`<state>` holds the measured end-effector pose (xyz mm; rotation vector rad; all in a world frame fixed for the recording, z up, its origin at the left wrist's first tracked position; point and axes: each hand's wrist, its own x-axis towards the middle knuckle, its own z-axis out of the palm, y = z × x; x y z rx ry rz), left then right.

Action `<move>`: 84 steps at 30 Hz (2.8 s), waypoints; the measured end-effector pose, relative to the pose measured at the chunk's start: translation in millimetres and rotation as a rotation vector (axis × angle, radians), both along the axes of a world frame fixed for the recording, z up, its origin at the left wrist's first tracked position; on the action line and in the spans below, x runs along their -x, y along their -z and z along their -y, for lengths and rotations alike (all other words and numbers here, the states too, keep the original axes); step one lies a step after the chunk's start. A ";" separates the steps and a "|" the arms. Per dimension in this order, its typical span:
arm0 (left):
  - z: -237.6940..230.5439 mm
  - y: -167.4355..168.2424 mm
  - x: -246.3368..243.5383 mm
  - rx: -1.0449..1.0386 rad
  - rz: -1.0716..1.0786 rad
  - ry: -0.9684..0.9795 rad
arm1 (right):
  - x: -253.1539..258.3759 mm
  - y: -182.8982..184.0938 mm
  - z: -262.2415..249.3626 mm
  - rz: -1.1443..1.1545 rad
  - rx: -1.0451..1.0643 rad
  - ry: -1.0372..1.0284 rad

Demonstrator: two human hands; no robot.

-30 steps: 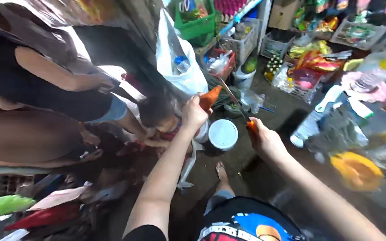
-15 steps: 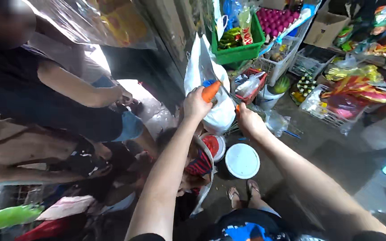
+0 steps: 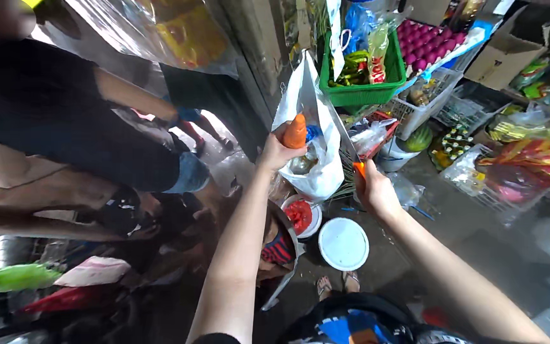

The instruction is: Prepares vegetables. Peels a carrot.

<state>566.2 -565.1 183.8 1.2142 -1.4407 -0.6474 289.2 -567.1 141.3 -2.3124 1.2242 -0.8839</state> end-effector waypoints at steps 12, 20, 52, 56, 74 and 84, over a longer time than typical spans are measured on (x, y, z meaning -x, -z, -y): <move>-3.6 -12.8 15.6 -0.282 0.096 -0.164 | -8.4 -20.3 1.7 0.128 0.447 -0.100; -4.8 -9.8 14.6 -0.502 0.423 -0.315 | -42.7 -52.7 12.2 -0.487 -0.333 -0.039; -42.0 -36.6 64.5 -0.237 0.547 -0.453 | -1.2 -16.8 6.5 0.591 -0.638 -0.012; -44.2 -18.0 83.5 0.044 0.329 -0.378 | -16.5 -18.2 11.2 0.684 -0.747 0.024; -46.5 7.5 85.6 -0.232 -0.729 0.020 | 22.2 -2.3 11.5 -0.007 0.045 -0.041; -24.4 14.3 86.9 -0.399 -0.703 -0.222 | 2.2 -13.6 35.9 -0.245 0.003 -0.071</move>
